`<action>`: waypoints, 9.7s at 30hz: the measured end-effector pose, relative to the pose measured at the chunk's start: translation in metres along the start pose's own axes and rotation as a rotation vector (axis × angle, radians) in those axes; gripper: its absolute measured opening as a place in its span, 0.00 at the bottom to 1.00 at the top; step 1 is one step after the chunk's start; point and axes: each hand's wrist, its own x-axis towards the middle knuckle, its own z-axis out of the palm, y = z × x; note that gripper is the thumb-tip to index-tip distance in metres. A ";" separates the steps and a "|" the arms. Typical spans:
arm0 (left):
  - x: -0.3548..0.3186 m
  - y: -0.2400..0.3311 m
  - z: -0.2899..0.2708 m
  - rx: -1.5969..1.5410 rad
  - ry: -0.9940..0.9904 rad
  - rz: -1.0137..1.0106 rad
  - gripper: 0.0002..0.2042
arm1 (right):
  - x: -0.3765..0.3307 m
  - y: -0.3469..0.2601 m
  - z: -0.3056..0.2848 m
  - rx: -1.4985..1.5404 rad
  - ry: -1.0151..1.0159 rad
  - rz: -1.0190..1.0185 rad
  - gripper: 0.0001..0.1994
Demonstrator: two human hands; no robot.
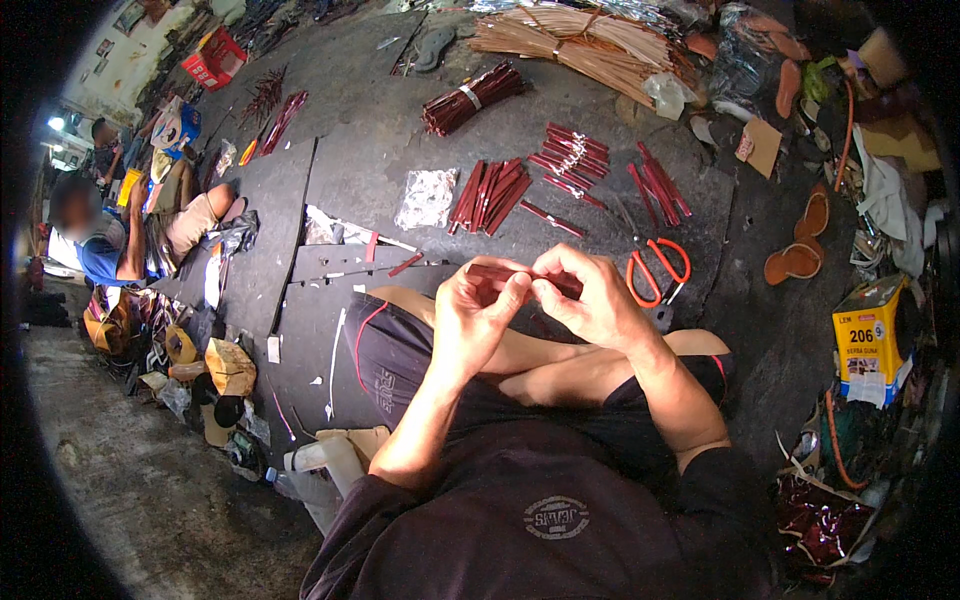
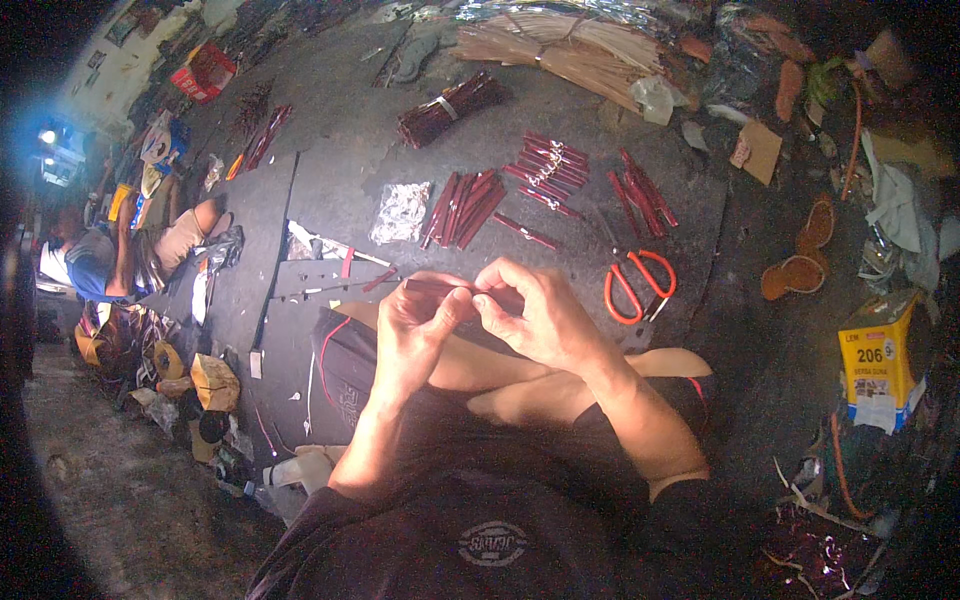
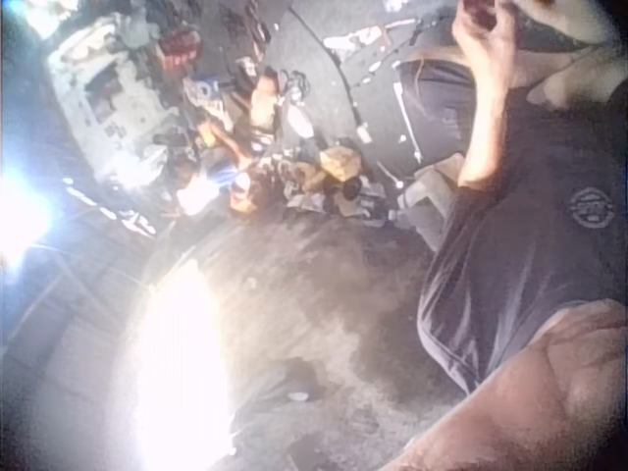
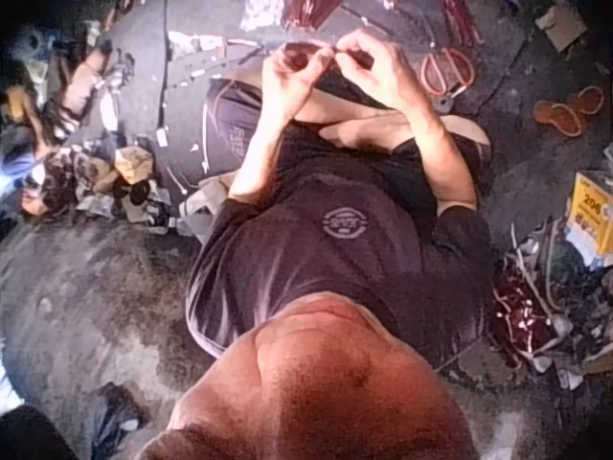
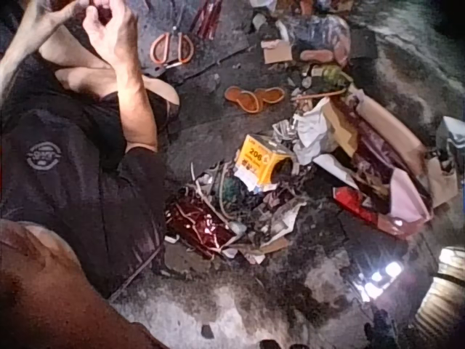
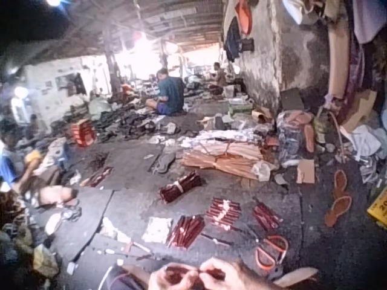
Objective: The person sits on the floor and repeatedly cuts red decorative strips into shorter pieces using orange-handled scissors. They then fold or crimp the cut pieces by hand and place them into small piles on the floor.
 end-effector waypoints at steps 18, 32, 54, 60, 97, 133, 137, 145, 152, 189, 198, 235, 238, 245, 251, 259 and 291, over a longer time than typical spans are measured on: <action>-0.006 -0.011 0.003 0.168 0.088 0.059 0.06 | -0.002 0.018 0.020 -0.099 0.094 -0.014 0.06; -0.012 -0.009 -0.016 -0.209 0.040 0.054 0.13 | -0.008 0.002 0.031 -0.249 0.195 -0.113 0.09; -0.058 0.055 0.006 -0.247 -0.041 0.207 0.20 | -0.074 -0.056 0.007 0.195 0.167 0.008 0.07; -0.050 0.037 0.007 -0.215 -0.027 0.146 0.16 | -0.072 -0.044 0.003 0.321 0.203 0.001 0.08; 0.092 -0.116 -0.082 0.831 -0.190 -0.018 0.12 | 0.140 0.198 -0.151 0.005 0.400 0.449 0.08; 0.094 -0.141 -0.089 1.019 -0.393 -0.069 0.18 | 0.028 0.184 -0.032 -0.943 0.269 0.222 0.09; 0.091 -0.142 -0.088 1.009 -0.381 -0.113 0.17 | 0.015 0.207 -0.032 -1.029 0.224 0.287 0.15; 0.092 -0.142 -0.088 1.017 -0.388 -0.086 0.16 | 0.039 0.207 -0.071 -0.884 0.391 0.310 0.15; 0.094 -0.136 -0.086 1.046 -0.413 -0.167 0.16 | 0.043 0.183 -0.159 -0.988 0.322 0.395 0.10; 0.097 -0.159 -0.096 0.901 -0.397 -0.216 0.16 | 0.025 0.213 -0.177 -0.826 0.497 0.674 0.13; 0.094 -0.140 -0.086 0.987 -0.400 -0.104 0.16 | 0.050 0.227 -0.178 -0.722 0.547 0.351 0.07; 0.108 -0.128 -0.079 0.968 -0.438 -0.297 0.16 | 0.141 0.277 -0.156 -0.762 0.320 0.085 0.09; 0.110 -0.125 -0.076 0.962 -0.440 -0.297 0.16 | 0.139 0.282 -0.155 -0.846 0.291 0.035 0.10; 0.109 -0.128 -0.078 0.950 -0.435 -0.302 0.15 | 0.142 0.283 -0.148 -0.871 0.409 0.021 0.09; 0.108 -0.132 -0.078 0.979 -0.417 -0.220 0.15 | 0.132 0.270 -0.145 -0.830 0.237 -0.001 0.09; 0.109 -0.120 -0.074 0.941 -0.422 -0.353 0.17 | 0.129 0.278 -0.139 -0.826 0.217 0.065 0.08; 0.109 -0.141 -0.083 0.921 -0.457 -0.276 0.16 | 0.114 0.231 -0.119 -0.883 0.059 0.075 0.20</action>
